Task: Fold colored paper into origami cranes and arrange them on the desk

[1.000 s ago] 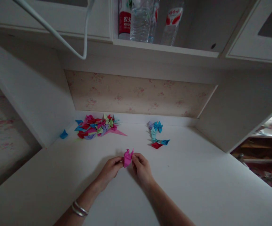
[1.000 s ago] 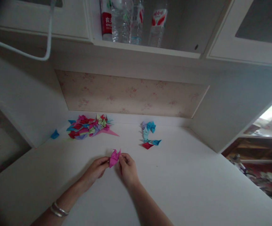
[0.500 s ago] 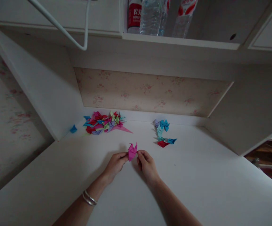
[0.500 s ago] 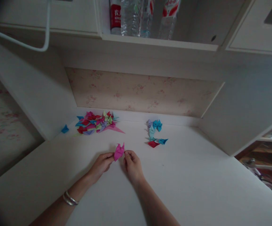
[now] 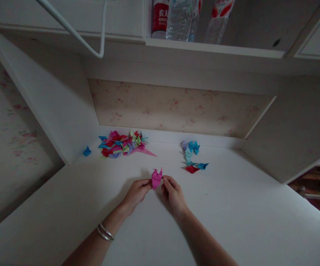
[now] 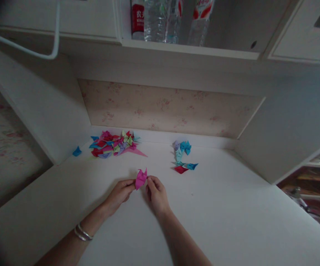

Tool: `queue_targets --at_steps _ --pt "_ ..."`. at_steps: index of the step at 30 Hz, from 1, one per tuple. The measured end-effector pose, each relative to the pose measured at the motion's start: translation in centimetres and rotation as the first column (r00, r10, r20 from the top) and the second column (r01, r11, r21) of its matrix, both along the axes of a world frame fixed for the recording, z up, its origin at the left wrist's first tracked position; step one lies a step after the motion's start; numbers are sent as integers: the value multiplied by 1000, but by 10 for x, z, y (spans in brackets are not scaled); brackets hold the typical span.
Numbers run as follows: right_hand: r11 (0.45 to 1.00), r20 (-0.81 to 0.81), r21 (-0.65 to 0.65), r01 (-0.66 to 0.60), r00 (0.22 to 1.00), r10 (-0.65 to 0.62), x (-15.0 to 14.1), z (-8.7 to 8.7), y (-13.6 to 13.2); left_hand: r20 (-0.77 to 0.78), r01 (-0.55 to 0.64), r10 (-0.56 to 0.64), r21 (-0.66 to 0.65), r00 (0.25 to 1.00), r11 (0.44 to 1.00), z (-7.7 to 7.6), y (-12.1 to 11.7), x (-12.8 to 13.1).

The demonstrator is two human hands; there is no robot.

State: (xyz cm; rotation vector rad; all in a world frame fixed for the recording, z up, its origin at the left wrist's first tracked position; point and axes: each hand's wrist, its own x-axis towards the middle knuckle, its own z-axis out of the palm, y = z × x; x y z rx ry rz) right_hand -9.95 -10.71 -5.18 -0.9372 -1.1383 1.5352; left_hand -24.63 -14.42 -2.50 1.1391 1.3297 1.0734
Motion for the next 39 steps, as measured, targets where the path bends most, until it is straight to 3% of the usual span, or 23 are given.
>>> queue_targets --at_steps 9,20,27,31,36,39 --pt "998 -3 36 -42 999 42 2 0 1 -5 38 -38 -3 999 999 6 -2 1" --pt "999 -6 42 -19 1000 19 4 5 0 -33 -23 23 6 999 1000 1 -1 1" --pt "1000 -118 -1 -2 993 1 8 13 4 -78 63 -55 107 995 992 1 -2 4" --pt "997 -31 71 1 1000 2 10 16 6 -131 101 -86 116 988 988 -5 0 5" --pt "990 69 112 -80 995 73 32 36 17 -204 103 -85 82 975 991 -17 4 2" --pt "995 18 94 -13 1000 11 61 60 42 -210 57 -45 49 977 997 -23 7 0"
